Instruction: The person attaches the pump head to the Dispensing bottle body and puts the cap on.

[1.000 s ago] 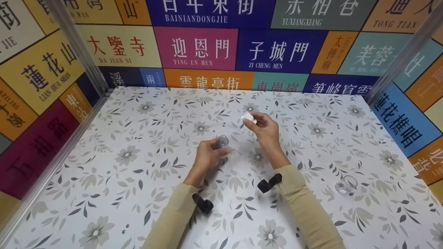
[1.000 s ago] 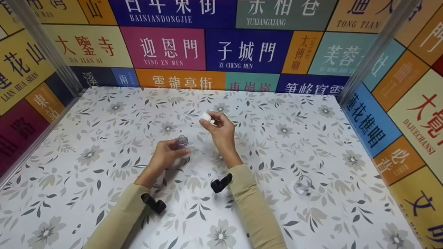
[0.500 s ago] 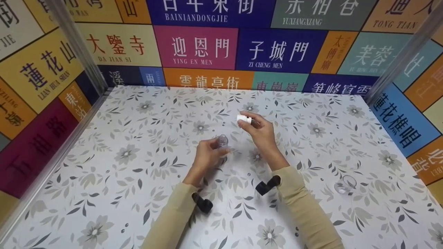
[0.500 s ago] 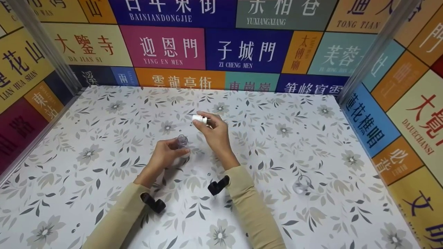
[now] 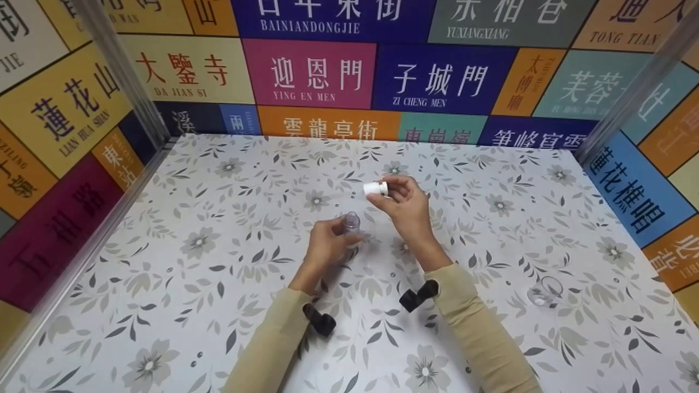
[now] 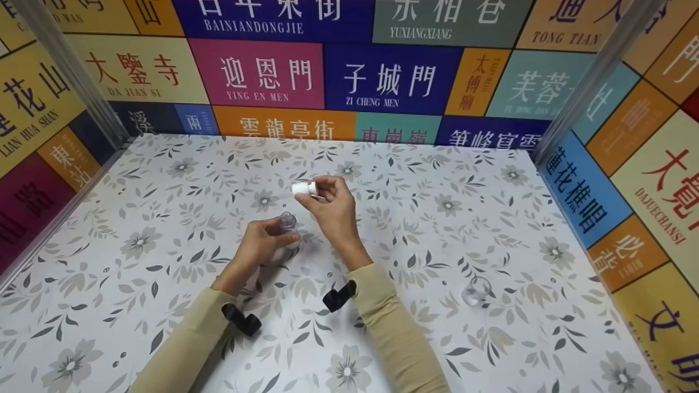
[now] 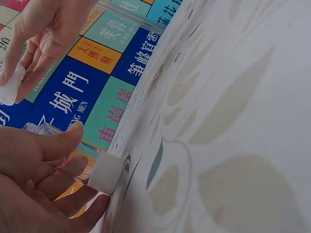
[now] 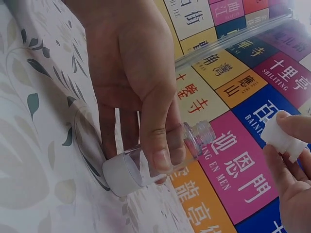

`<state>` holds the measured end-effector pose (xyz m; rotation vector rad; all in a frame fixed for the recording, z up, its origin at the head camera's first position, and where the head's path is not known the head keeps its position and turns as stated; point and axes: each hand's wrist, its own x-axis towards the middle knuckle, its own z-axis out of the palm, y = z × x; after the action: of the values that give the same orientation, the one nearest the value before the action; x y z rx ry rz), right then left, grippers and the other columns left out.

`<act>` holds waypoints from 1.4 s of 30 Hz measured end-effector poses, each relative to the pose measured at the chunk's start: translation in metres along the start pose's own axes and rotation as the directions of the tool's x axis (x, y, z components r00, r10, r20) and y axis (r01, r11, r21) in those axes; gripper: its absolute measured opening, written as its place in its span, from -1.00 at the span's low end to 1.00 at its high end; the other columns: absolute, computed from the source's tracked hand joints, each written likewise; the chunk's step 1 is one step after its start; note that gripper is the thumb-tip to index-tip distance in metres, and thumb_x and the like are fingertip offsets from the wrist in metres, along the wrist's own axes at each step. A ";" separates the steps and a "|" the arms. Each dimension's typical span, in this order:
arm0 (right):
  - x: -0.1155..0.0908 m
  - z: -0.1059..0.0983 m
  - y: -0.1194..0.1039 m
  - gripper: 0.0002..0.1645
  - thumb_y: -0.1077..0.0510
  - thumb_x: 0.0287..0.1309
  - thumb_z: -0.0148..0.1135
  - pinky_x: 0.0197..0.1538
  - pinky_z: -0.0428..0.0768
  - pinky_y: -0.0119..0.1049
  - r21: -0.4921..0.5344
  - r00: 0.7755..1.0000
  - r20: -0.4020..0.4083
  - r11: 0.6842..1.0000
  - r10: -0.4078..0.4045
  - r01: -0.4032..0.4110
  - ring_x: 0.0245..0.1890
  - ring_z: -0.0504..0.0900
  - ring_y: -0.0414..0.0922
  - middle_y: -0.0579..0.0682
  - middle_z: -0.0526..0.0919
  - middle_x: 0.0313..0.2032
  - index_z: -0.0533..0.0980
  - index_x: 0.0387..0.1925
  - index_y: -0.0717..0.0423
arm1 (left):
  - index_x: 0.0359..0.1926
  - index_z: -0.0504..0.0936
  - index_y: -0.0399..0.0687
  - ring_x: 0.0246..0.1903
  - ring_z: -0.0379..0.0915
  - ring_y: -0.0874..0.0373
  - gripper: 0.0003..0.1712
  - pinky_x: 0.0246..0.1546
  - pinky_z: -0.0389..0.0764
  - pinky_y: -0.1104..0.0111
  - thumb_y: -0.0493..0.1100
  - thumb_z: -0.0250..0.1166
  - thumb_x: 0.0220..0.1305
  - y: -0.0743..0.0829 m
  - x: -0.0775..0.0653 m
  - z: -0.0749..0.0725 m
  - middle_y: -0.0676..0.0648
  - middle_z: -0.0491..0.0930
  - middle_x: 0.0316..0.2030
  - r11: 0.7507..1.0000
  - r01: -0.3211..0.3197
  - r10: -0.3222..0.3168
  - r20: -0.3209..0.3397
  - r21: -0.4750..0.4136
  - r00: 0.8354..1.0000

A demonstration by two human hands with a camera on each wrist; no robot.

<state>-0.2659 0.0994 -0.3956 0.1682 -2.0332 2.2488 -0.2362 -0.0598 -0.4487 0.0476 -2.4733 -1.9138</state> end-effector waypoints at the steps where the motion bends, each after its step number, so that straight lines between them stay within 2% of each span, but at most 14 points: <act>1: 0.000 0.001 0.000 -0.47 0.42 0.02 0.43 0.00 0.66 -0.44 -0.004 1.000 -0.001 1.000 -0.002 0.002 -0.02 0.65 -0.20 0.12 0.63 0.01 0.45 0.06 0.29 | 0.07 0.70 -0.19 -0.27 0.60 0.19 -0.57 -0.19 0.66 0.39 -0.30 0.43 0.12 0.000 0.000 0.000 -0.20 0.76 -0.10 1.000 0.004 -0.004 -0.001 0.004 1.000; 6: -0.002 0.003 0.000 -0.45 0.43 0.03 0.42 0.02 0.65 -0.45 -0.009 0.999 0.004 0.999 -0.042 0.042 0.01 0.66 -0.19 0.21 0.63 0.08 0.48 0.09 0.36 | 0.12 0.66 -0.19 -0.14 0.65 0.10 -0.51 -0.09 0.68 0.33 -0.29 0.44 0.11 0.000 0.000 0.000 -0.20 0.73 0.00 0.999 0.014 -0.014 -0.009 0.030 1.000; 11: -0.004 0.006 0.001 -0.47 0.41 0.06 0.41 0.01 0.65 -0.44 -0.035 0.993 0.030 0.993 -0.114 0.116 -0.01 0.66 -0.23 0.22 0.61 0.13 0.53 0.12 0.31 | 0.16 0.64 -0.16 -0.06 0.66 0.07 -0.48 -0.02 0.67 0.30 -0.27 0.44 0.12 0.001 0.000 0.000 -0.18 0.71 0.05 0.999 0.033 -0.033 0.001 0.031 0.999; 14: -0.006 0.007 0.000 -0.46 0.40 0.08 0.40 0.03 0.65 -0.43 -0.052 0.987 0.054 0.986 -0.154 0.157 -0.02 0.66 -0.23 0.21 0.59 0.15 0.54 0.15 0.29 | 0.14 0.65 -0.16 -0.11 0.66 0.10 -0.50 -0.04 0.67 0.32 -0.26 0.44 0.12 0.000 0.000 0.000 -0.18 0.73 0.01 0.999 0.022 -0.022 0.001 0.043 1.000; 20: -0.011 0.011 0.001 -0.44 0.38 0.12 0.38 0.07 0.65 -0.40 -0.075 0.979 0.090 0.979 -0.184 0.191 0.01 0.67 -0.20 0.18 0.60 0.19 0.53 0.20 0.27 | 0.07 0.70 -0.21 -0.28 0.60 0.17 -0.55 -0.17 0.67 0.35 -0.30 0.44 0.10 -0.001 -0.001 0.000 -0.21 0.76 -0.11 0.999 -0.022 0.022 -0.008 0.028 1.000; 24: -0.014 0.013 0.001 -0.40 0.36 0.14 0.37 0.06 0.65 -0.40 -0.093 0.976 0.106 0.975 -0.191 0.200 0.04 0.67 -0.13 0.18 0.59 0.18 0.49 0.25 0.28 | 0.05 0.70 -0.23 -0.25 0.62 0.17 -0.56 -0.16 0.68 0.35 -0.33 0.43 0.09 -0.001 -0.001 0.001 -0.24 0.75 -0.09 0.999 -0.044 0.044 -0.013 0.023 0.999; 28: -0.018 0.017 0.001 -0.40 0.33 0.16 0.37 0.10 0.64 -0.38 -0.109 0.967 0.137 0.967 -0.215 0.231 0.08 0.66 -0.04 0.20 0.59 0.16 0.46 0.24 0.31 | 0.03 0.71 -0.23 -0.24 0.63 0.16 -0.59 -0.16 0.68 0.35 -0.33 0.43 0.10 -0.001 0.000 0.001 -0.23 0.76 -0.10 0.999 -0.035 0.035 -0.014 0.021 0.999; 33: -0.021 0.020 0.003 -0.44 0.33 0.15 0.38 0.18 0.60 -0.34 -0.153 0.945 0.166 0.940 -0.280 0.306 0.12 0.64 0.03 0.23 0.59 0.16 0.49 0.20 0.32 | 0.03 0.71 -0.24 -0.19 0.60 0.16 -0.60 -0.12 0.67 0.34 -0.33 0.42 0.11 0.000 -0.001 0.001 -0.22 0.75 -0.08 1.000 -0.015 0.016 -0.016 0.023 1.000; 38: -0.020 0.020 0.007 -0.45 0.35 0.14 0.38 0.19 0.60 -0.35 -0.206 0.913 0.198 0.895 -0.357 0.395 0.13 0.64 0.08 0.27 0.61 0.14 0.50 0.18 0.35 | 0.03 0.71 -0.25 -0.15 0.63 0.11 -0.60 -0.10 0.68 0.32 -0.33 0.42 0.11 0.001 -0.001 0.000 -0.25 0.74 -0.06 1.000 -0.021 0.021 -0.013 0.020 1.000; 42: -0.020 0.020 0.009 -0.45 0.36 0.14 0.37 0.19 0.60 -0.35 -0.234 0.889 0.228 0.864 -0.397 0.445 0.13 0.63 0.08 0.24 0.62 0.12 0.50 0.19 0.34 | 0.10 0.68 -0.21 -0.08 0.65 0.07 -0.56 -0.05 0.68 0.30 -0.31 0.41 0.14 0.001 -0.001 0.000 -0.22 0.72 0.00 1.000 0.001 -0.001 -0.005 0.021 1.000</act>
<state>-0.2470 0.0785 -0.4057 0.7301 -2.1108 1.7133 -0.2353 -0.0593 -0.4478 0.0536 -2.4912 -1.8852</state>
